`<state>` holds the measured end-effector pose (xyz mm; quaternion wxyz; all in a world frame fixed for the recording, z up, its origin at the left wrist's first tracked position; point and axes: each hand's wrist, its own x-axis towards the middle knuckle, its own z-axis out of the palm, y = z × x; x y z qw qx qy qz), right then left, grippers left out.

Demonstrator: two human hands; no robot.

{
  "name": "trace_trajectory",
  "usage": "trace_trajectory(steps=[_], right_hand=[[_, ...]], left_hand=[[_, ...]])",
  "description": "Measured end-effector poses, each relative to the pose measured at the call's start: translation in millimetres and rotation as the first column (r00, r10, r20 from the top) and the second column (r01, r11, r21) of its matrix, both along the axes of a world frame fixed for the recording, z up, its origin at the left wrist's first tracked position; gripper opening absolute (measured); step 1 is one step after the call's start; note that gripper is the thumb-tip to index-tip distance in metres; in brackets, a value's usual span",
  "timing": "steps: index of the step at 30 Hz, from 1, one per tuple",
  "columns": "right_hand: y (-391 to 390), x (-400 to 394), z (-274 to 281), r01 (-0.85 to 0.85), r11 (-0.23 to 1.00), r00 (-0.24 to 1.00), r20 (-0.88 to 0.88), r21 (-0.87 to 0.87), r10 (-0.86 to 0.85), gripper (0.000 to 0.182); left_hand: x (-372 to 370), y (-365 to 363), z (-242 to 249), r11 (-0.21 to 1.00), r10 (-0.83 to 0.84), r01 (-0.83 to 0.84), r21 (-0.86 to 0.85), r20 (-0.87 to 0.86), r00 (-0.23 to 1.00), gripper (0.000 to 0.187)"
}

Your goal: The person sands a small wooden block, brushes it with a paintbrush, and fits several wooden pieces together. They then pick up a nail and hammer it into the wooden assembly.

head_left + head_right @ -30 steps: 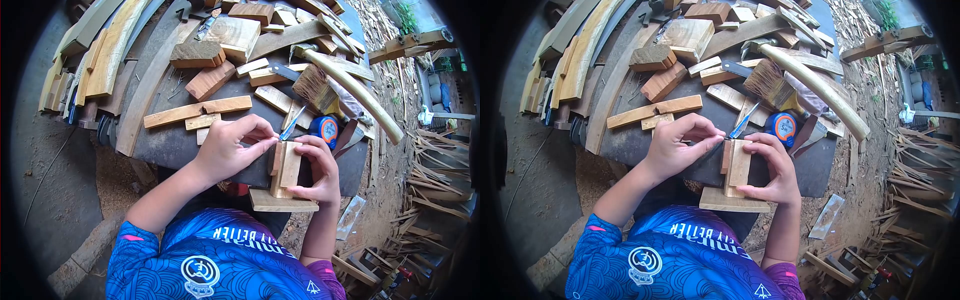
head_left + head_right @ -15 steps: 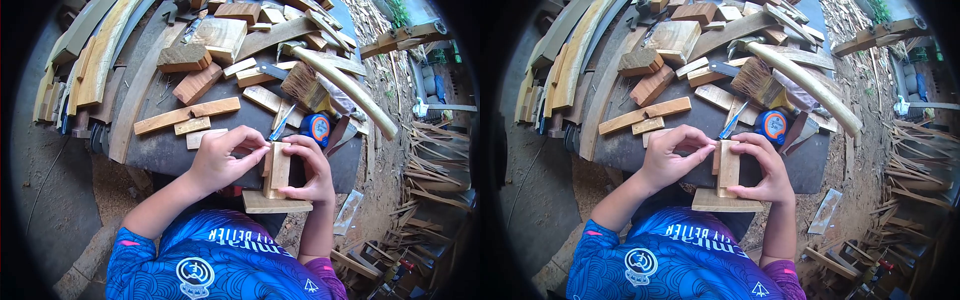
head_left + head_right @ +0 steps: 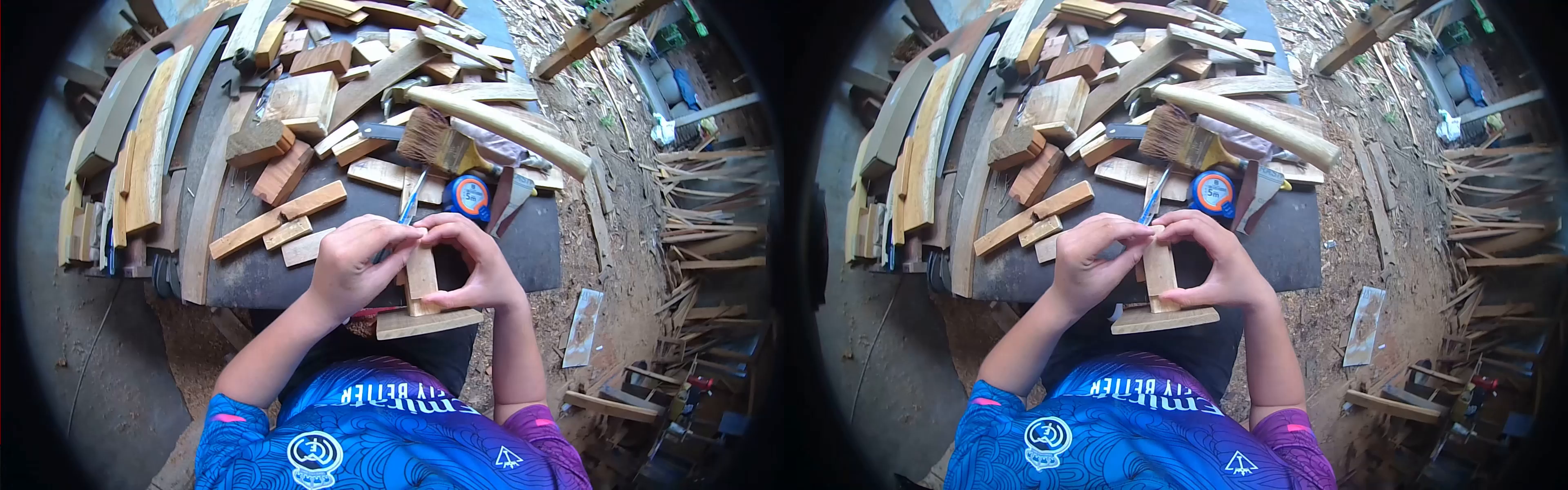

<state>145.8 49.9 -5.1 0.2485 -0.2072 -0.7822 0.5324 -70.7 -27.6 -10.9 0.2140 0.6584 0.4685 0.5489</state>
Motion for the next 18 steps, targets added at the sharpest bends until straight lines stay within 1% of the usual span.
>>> trace_trajectory(steps=[1,2,3,4,5,7,9,11,13,14,18], right_hand=[[0.3,0.7,-0.4,0.016,1.000,1.000,-0.006,0.007,-0.015,0.065],[0.7,0.7,-0.5,0.012,1.000,1.000,-0.009,0.002,-0.012,0.065],[-0.5,0.9,0.0,0.007,1.000,1.000,-0.011,-0.004,-0.007,0.066],[-3.0,0.7,2.0,0.017,0.999,0.999,-0.031,-0.047,-0.018,0.066],[-3.5,2.1,2.7,0.028,0.999,0.999,-0.036,-0.042,-0.030,0.066],[-1.9,3.7,4.1,-0.031,0.991,0.999,0.002,-0.129,0.032,0.071],[-2.5,2.9,5.8,-0.015,0.994,1.000,-0.011,-0.107,0.014,0.069],[0.2,2.7,1.5,-0.057,0.996,0.997,-0.052,-0.076,0.053,0.067],[0.1,1.4,2.6,-0.036,0.999,0.997,-0.067,-0.027,0.034,0.067],[-0.7,1.5,3.0,-0.022,1.000,0.997,-0.078,0.009,0.023,0.066],[-1.5,1.6,3.5,-0.020,1.000,0.996,-0.084,0.008,0.021,0.067]], left_hand=[[2.7,-0.9,-0.7,0.999,0.012,-0.010,-0.033,0.052,0.999,0.024],[5.5,-1.8,0.3,1.000,-0.004,0.005,-0.026,0.046,0.999,0.024],[8.6,-3.0,1.7,0.997,0.021,-0.015,-0.073,0.083,0.996,0.026],[10.9,-2.9,2.4,0.992,0.049,-0.035,-0.121,0.118,0.992,0.027],[11.6,-2.0,-0.4,0.993,0.037,-0.024,-0.117,0.114,0.993,0.027],[10.4,0.3,-6.8,0.998,0.040,-0.038,-0.042,0.046,0.998,0.024],[10.6,0.2,-6.2,0.999,0.040,-0.039,-0.007,0.016,0.999,0.025],[9.8,0.7,-3.9,0.999,0.041,-0.041,0.033,-0.012,0.999,0.025],[8.4,2.6,-1.9,0.995,0.053,-0.045,0.083,-0.096,0.994,0.024],[9.5,2.3,-1.9,0.996,0.059,-0.053,0.077,-0.073,0.996,0.026],[10.2,3.1,-4.1,0.996,0.071,-0.069,0.049,-0.035,0.997,0.026]])
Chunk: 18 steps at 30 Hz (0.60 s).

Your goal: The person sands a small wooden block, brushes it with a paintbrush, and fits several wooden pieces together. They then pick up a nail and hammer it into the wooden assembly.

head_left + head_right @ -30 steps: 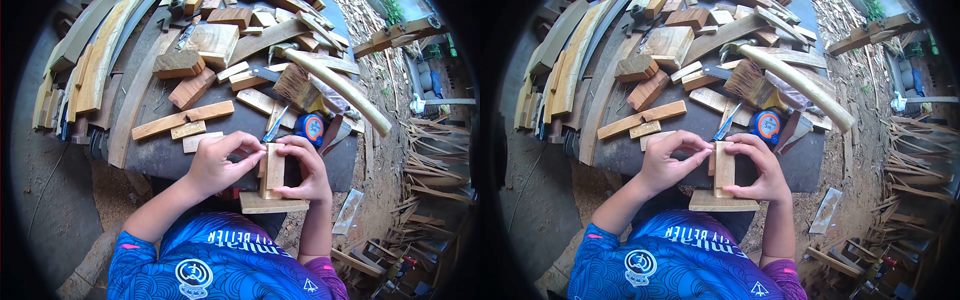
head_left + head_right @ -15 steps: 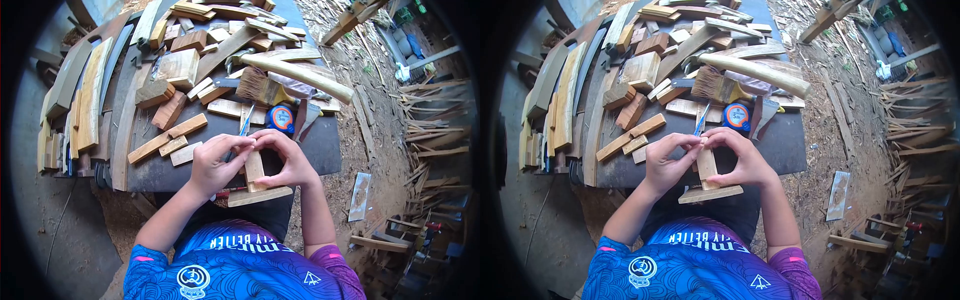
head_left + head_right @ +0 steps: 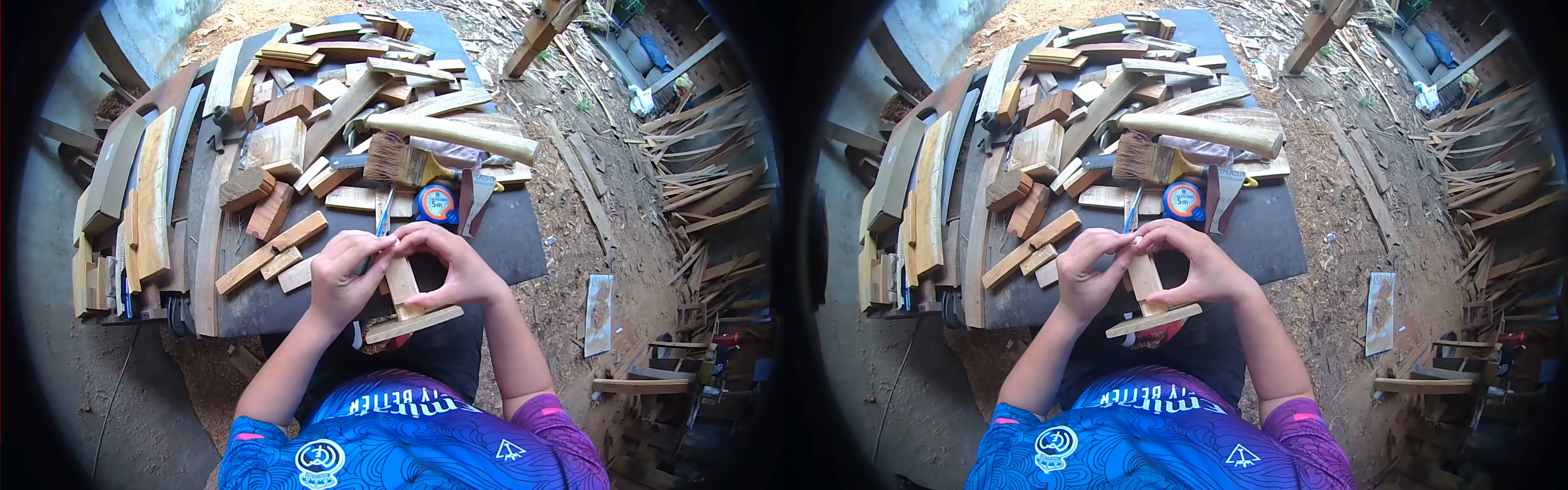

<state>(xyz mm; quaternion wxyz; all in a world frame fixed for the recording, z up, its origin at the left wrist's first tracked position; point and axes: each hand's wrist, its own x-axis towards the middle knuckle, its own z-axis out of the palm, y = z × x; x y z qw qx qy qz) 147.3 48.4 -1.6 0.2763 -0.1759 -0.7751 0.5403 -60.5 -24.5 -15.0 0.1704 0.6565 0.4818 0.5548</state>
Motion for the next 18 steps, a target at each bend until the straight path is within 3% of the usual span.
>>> trace_trajectory(steps=[11,18], right_hand=[[-1.1,0.3,3.3,-0.021,0.991,0.998,0.055,-0.133,0.028,0.068],[-0.7,0.5,1.7,-0.031,0.992,0.998,0.045,-0.122,0.036,0.068]], left_hand=[[-1.1,0.9,-7.0,1.000,-0.003,0.003,-0.001,0.071,0.997,0.026],[-2.0,0.5,-7.0,0.999,-0.029,0.028,0.031,0.051,0.998,0.023]])
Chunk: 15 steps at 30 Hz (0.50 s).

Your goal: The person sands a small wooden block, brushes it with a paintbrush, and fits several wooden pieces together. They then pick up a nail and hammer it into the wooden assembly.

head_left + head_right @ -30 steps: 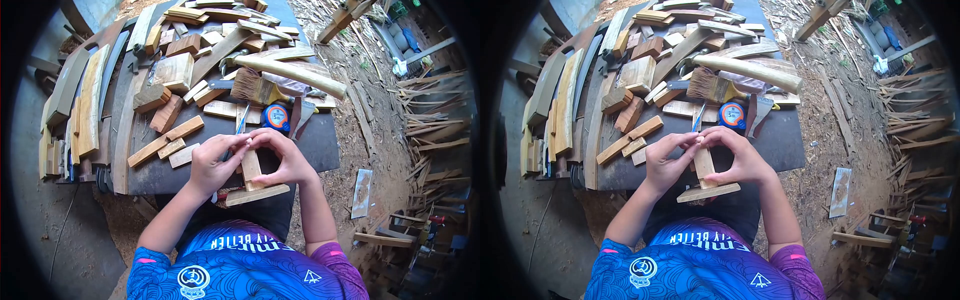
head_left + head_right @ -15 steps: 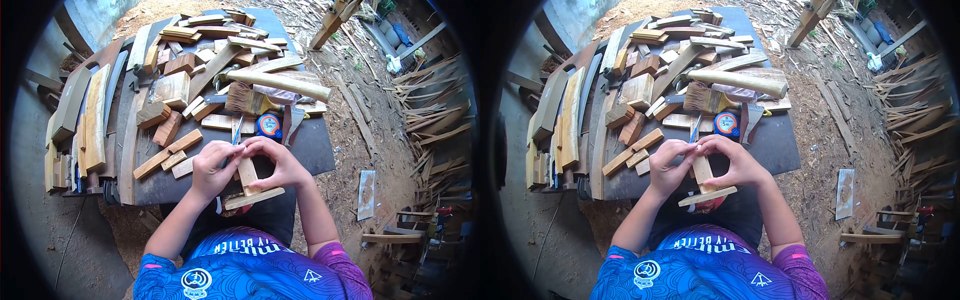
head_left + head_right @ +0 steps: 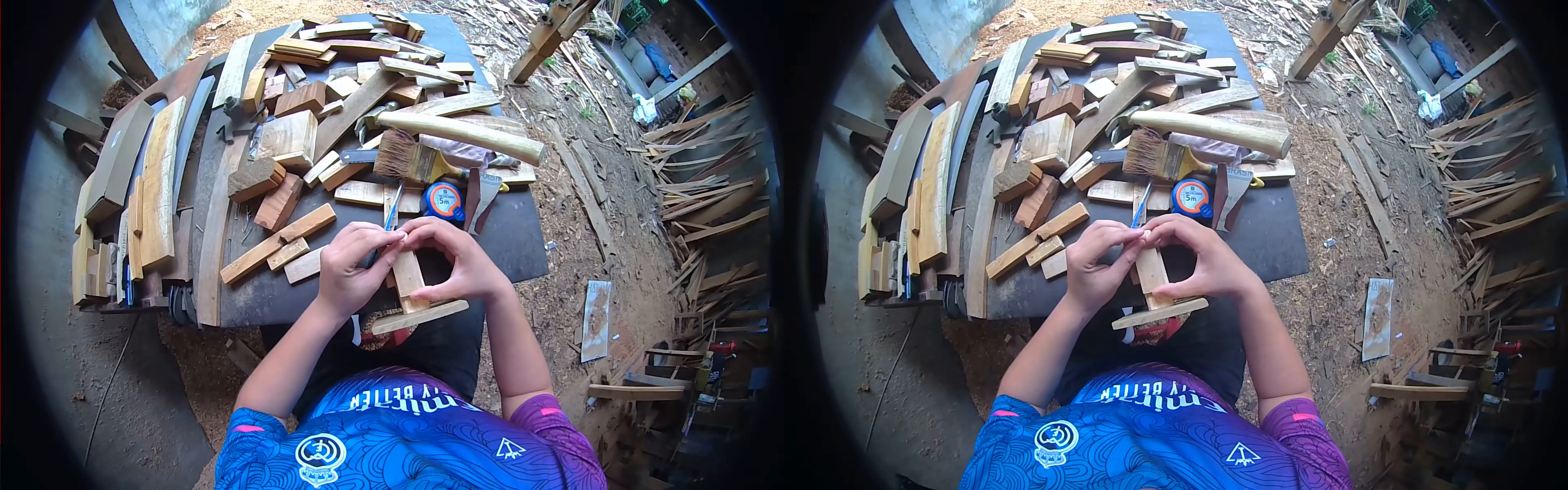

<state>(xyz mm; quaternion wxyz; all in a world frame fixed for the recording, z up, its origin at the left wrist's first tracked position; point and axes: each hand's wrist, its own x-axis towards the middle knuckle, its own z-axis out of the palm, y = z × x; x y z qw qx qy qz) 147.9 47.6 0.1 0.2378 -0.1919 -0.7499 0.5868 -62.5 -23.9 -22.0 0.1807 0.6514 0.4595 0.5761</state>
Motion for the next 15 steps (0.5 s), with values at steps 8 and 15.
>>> trace_trajectory(steps=[8,15], right_hand=[[-1.1,-1.8,1.5,0.017,1.000,0.998,-0.057,0.020,-0.015,0.064],[-0.1,-1.5,-0.8,0.004,1.000,0.998,-0.057,0.004,-0.004,0.067]], left_hand=[[1.4,1.3,-4.8,1.000,0.018,-0.018,0.022,0.018,1.000,0.025],[0.5,1.1,-3.9,0.999,0.011,-0.012,0.036,0.012,1.000,0.026]])
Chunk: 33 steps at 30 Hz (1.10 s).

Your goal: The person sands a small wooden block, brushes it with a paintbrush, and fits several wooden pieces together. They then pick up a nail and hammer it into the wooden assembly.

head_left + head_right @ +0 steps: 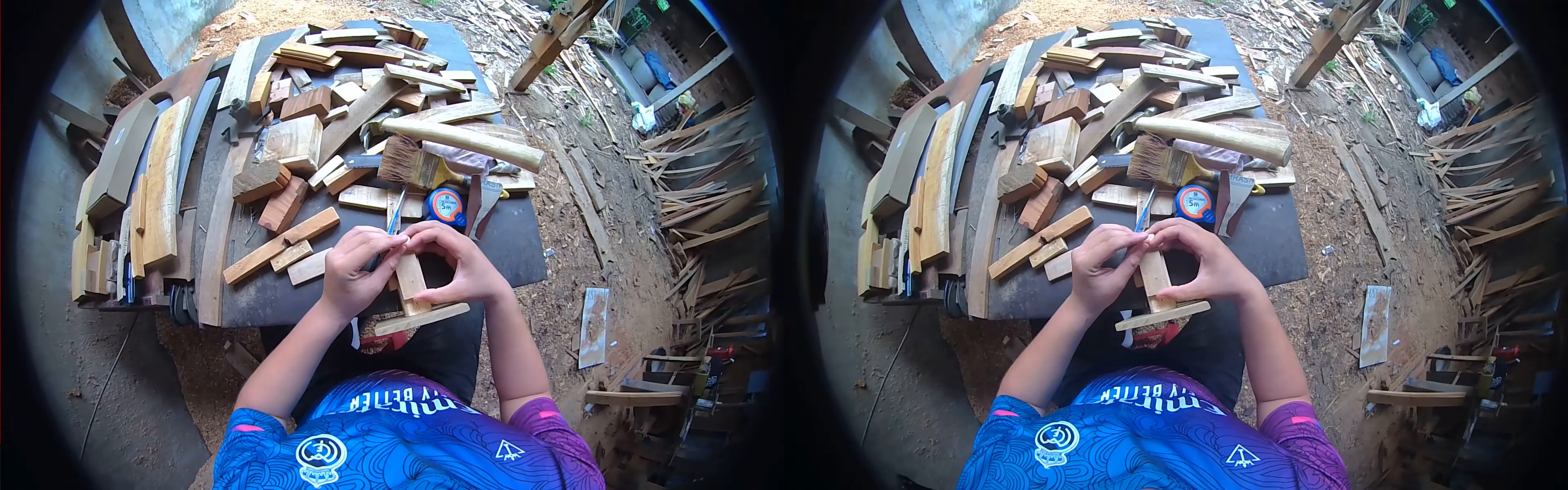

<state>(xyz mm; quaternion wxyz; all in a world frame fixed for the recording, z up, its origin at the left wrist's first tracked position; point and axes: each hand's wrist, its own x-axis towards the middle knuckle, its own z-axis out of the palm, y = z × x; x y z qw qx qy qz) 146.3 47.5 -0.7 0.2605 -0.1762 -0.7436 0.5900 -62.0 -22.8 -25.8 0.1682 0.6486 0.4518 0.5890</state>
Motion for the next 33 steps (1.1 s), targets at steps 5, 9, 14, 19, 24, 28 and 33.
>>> trace_trajectory(steps=[5,9,14,19,24,28,33], right_hand=[[0,1,0,-0.003,0.999,1.000,0.004,-0.034,0.003,0.068],[-1,2,0,-0.013,1.000,1.000,0.015,-0.026,0.013,0.068],[-1,13,52,0.075,0.993,0.974,0.207,0.095,-0.094,0.064],[23,-13,114,0.283,0.735,0.903,0.087,0.616,-0.421,0.041],[87,-65,90,-0.020,0.317,0.511,0.283,0.948,-0.812,0.034],[111,-84,77,-0.146,0.543,0.282,0.561,0.827,-0.778,0.033],[120,-74,73,-0.044,0.571,0.310,0.555,0.820,-0.772,0.033]], left_hand=[[0,0,0,1.000,-0.011,0.011,0.027,-0.016,1.000,0.028],[-2,0,-2,0.999,-0.005,0.007,0.045,-0.045,0.999,0.027],[-4,-1,1,0.997,-0.038,0.044,0.059,-0.103,0.994,0.033],[-3,1,3,0.997,-0.046,0.052,0.051,-0.112,0.993,0.032],[0,0,2,1.000,-0.005,0.007,0.016,-0.109,0.994,0.030],[3,-3,9,0.999,0.040,-0.039,0.015,-0.065,0.997,0.038],[0,-4,5,0.999,0.032,-0.033,-0.027,-0.041,0.999,0.043]])
